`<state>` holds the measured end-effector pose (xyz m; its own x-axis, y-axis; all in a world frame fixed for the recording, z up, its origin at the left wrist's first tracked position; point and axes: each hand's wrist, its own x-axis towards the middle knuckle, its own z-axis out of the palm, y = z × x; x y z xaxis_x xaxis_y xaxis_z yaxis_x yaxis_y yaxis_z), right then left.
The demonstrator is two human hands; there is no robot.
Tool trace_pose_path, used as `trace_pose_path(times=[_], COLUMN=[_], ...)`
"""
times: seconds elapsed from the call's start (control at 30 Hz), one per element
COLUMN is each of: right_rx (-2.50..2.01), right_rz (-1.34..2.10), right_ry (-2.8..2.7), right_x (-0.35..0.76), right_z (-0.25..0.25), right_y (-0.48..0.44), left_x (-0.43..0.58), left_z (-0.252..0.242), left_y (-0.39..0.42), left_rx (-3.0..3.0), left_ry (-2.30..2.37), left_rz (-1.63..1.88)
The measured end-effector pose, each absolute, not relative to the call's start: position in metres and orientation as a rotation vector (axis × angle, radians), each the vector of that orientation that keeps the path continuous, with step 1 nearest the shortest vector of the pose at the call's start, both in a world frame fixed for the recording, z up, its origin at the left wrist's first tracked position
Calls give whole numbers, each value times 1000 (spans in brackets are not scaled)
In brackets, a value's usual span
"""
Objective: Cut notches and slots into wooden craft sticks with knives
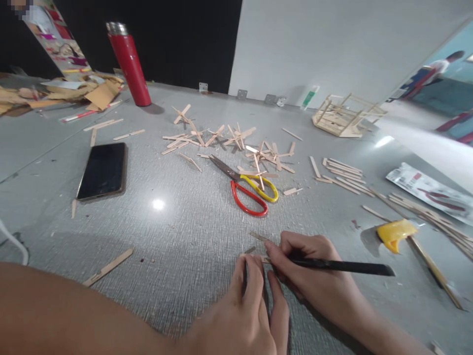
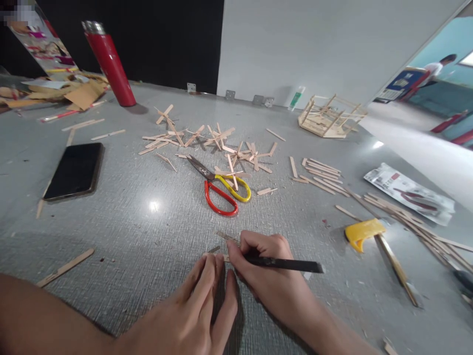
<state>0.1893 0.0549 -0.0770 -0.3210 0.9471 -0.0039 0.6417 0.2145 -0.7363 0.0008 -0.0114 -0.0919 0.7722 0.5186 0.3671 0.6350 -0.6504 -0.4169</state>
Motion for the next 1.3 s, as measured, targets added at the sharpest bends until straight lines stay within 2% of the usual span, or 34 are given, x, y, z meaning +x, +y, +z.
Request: trace_pose_path(times=[0.33,0.5,0.6,0.73,0.87,1.3], right_rx=[-1470,-1482,-1498,-1494,-1493,-1506], right_rz=[843,931,967,982,985,1000], right_ry=[-2079,-2039,-2018,-2005,-2005,-1999], right_x=[188,189,189,190,191,191], right_z=[-74,-72,-74,-76,-75,-75], right_y=[57,55,55,55,55,55], left_x=[2,7,8,7,4,-1], left_z=[-103,-101,-99,-101,-100,-92], left_y=[-17,-17,-16,-16,-16,-12], left_rx=[-2454,-2407,-2446,-2404,-2453,-2436], left_ry=[-924,-999,-902,-1053,-914,-846], left_rz=[-278,-414,-372,-449,-301,-284])
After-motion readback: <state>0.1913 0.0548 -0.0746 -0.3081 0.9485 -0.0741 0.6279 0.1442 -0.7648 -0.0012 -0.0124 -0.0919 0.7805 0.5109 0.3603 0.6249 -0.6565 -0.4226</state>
